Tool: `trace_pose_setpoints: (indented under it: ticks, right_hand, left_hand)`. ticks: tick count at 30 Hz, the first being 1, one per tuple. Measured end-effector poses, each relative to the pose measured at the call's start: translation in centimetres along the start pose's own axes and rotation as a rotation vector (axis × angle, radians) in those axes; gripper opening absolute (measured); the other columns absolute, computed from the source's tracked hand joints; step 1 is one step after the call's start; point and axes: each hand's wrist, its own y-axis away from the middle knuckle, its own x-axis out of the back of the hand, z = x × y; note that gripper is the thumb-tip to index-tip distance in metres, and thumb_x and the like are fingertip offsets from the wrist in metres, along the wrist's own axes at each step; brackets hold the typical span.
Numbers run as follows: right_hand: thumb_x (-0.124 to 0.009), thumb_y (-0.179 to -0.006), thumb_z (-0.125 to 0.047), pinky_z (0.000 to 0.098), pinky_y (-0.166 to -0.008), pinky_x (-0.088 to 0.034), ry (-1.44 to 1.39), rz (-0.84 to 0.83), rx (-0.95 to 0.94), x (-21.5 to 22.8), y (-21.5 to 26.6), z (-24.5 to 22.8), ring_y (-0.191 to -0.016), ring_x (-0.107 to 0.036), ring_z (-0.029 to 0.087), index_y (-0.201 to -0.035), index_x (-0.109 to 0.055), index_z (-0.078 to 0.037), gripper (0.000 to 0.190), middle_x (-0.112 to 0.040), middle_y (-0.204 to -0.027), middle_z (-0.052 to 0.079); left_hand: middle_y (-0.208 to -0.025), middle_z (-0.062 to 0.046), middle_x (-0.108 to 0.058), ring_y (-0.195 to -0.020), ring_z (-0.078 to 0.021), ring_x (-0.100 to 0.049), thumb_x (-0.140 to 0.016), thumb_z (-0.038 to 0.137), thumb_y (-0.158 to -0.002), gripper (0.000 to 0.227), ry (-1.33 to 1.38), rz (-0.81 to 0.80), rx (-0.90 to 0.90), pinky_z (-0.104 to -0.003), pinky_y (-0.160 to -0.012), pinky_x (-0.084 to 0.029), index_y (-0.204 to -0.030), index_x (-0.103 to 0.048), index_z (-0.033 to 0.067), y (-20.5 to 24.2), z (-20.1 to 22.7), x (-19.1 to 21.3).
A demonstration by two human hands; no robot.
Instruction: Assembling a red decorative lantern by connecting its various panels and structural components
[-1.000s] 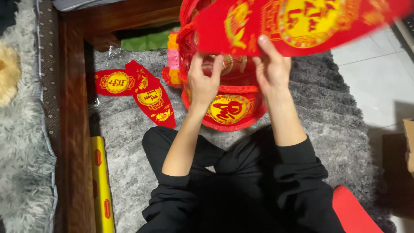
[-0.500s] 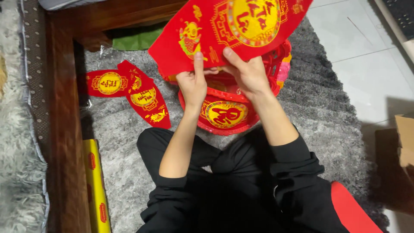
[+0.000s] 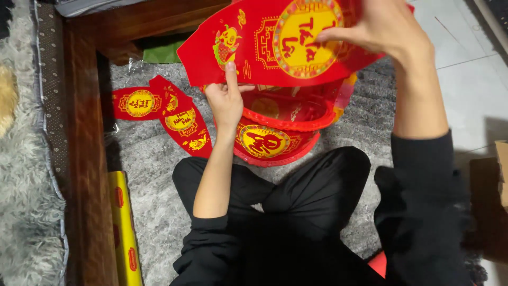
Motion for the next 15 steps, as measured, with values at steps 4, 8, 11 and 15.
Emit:
trace_pose_setpoints:
  ticks: [4,8,11,15]
  right_hand:
    - [-0.094,-0.081,-0.024,0.0384,-0.047,-0.061,-0.167,-0.237,-0.197,-1.8,-2.6,2.1,-0.069,-0.073,0.034,-0.119,-0.064,0.016,0.063,-0.073,-0.1,0.029]
    - [-0.099,-0.081,-0.019,0.0392,-0.051,-0.063,-0.112,-0.107,-0.088,-2.0,-1.6,0.1,-0.075,-0.075,0.035,-0.12,-0.063,0.019,0.065,-0.073,-0.103,0.031]
    - [-0.109,-0.082,-0.024,0.0399,-0.068,-0.062,0.119,0.142,0.17,-2.6,-0.4,-1.0,-0.082,-0.075,0.036,-0.122,-0.067,0.017,0.071,-0.076,-0.104,0.029]
    - [-0.1,-0.082,-0.039,0.034,-0.069,-0.055,0.365,0.089,0.217,-4.5,1.9,-3.0,-0.072,-0.068,0.024,-0.116,-0.074,-0.001,0.057,-0.076,-0.095,0.012]
  left_hand:
    - [-0.064,-0.005,-0.058,-0.051,-0.0112,-0.047,-0.062,0.027,-0.101,0.038,-0.369,0.197,-0.173,-0.027,-0.045,-0.039,-0.076,-0.061,-0.0014,0.9,-1.4,0.9]
    - [-0.087,-0.009,-0.073,-0.072,-0.0219,-0.064,-0.067,0.001,-0.087,0.008,-0.494,-0.181,-0.432,-0.031,-0.068,-0.052,-0.094,-0.07,0.0016,2.9,1.0,3.1]
    - [-0.09,-0.003,-0.065,-0.086,-0.0223,-0.06,-0.086,0.067,-0.072,0.063,-0.796,-0.457,-0.894,-0.039,-0.088,-0.046,-0.081,-0.063,0.0097,3.7,-0.2,5.2]
    - [-0.087,-0.006,-0.056,-0.079,-0.0232,-0.052,-0.09,0.049,-0.078,0.052,-0.855,-0.514,-0.883,-0.035,-0.08,-0.044,-0.086,-0.062,0.0067,5.5,0.1,5.9]
